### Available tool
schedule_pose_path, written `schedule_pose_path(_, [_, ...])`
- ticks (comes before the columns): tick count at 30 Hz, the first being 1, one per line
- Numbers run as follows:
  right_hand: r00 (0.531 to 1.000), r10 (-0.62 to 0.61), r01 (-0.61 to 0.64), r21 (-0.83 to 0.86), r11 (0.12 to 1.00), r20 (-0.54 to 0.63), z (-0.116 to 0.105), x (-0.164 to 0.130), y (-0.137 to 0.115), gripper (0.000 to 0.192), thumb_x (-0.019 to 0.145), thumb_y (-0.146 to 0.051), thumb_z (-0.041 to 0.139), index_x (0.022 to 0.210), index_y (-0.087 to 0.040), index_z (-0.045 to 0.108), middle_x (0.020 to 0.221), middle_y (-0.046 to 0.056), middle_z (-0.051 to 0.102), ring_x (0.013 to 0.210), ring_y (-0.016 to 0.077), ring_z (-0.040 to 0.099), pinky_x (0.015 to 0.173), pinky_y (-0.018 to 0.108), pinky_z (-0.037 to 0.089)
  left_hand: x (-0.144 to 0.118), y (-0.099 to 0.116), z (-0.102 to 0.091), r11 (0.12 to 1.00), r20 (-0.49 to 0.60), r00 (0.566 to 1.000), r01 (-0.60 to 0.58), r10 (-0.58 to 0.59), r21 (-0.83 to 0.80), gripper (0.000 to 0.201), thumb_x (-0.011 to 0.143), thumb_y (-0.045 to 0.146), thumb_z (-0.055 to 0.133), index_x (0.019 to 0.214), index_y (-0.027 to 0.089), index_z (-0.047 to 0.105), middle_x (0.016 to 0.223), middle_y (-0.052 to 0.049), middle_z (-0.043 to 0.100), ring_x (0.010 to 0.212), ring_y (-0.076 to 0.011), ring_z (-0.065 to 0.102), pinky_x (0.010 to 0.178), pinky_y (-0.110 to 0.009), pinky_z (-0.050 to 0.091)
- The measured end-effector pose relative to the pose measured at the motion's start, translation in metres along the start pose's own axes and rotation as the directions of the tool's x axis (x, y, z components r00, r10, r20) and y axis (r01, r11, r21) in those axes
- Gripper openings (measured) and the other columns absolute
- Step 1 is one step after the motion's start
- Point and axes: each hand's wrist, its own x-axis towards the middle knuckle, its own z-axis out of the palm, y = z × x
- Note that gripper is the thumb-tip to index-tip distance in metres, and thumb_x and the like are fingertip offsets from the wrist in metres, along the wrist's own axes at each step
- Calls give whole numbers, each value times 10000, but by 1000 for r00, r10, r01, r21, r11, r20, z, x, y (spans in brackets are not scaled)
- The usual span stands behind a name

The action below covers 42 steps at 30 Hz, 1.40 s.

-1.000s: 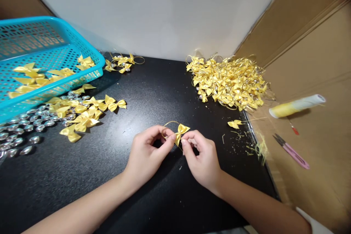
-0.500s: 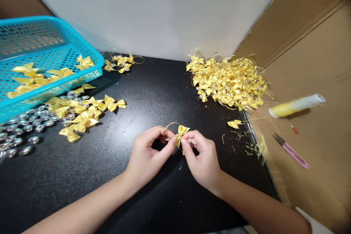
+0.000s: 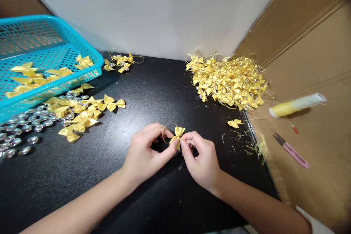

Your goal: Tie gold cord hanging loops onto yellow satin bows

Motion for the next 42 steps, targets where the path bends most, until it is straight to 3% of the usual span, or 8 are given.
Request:
schedule_pose_path(6, [998,-64,63,-42,997,-26,0,2,-3,113,866,-106,502,791,-159,569,604,-35,533,501,74,510,515,178,405,-1,-1,0,1000,0,1000,4,-4,10,120,809,175,622,690,160,632,657,3,645,607,-113,559,600,-238,431])
schedule_pose_path(18, [1000,-21,21,-19,1000,-12,1,0,0,108,860,-125,499,782,-168,559,612,-30,540,498,75,493,499,182,397,0,2,2,976,51,981,191,-187,-100,174,816,185,573,648,173,618,587,28,583,552,-102,503,542,-217,402])
schedule_pose_path(27, [1000,-9,9,-2,1000,-10,0,0,-4,115,841,-126,499,750,-182,541,585,-46,525,465,67,476,476,176,394,2,3,2,952,82,962,270,-261,-146,174,789,210,572,627,173,625,553,36,567,523,-97,480,511,-207,386])
schedule_pose_path(33, [1000,1,-1,-10,1000,-10,0,1,-4,123,842,-131,499,740,-189,536,578,-49,511,462,69,466,471,182,386,5,5,-5,950,145,956,275,-254,-150,203,806,256,543,654,171,646,586,11,623,548,-120,531,534,-228,415])
schedule_pose_path(42, [1000,-24,24,-66,998,-4,-1,0,-3,120,846,-119,501,755,-185,543,579,-59,470,481,68,436,490,189,356,12,4,-13,981,228,961,178,-157,-74,173,777,219,590,629,174,667,580,9,656,548,-121,559,533,-229,403])
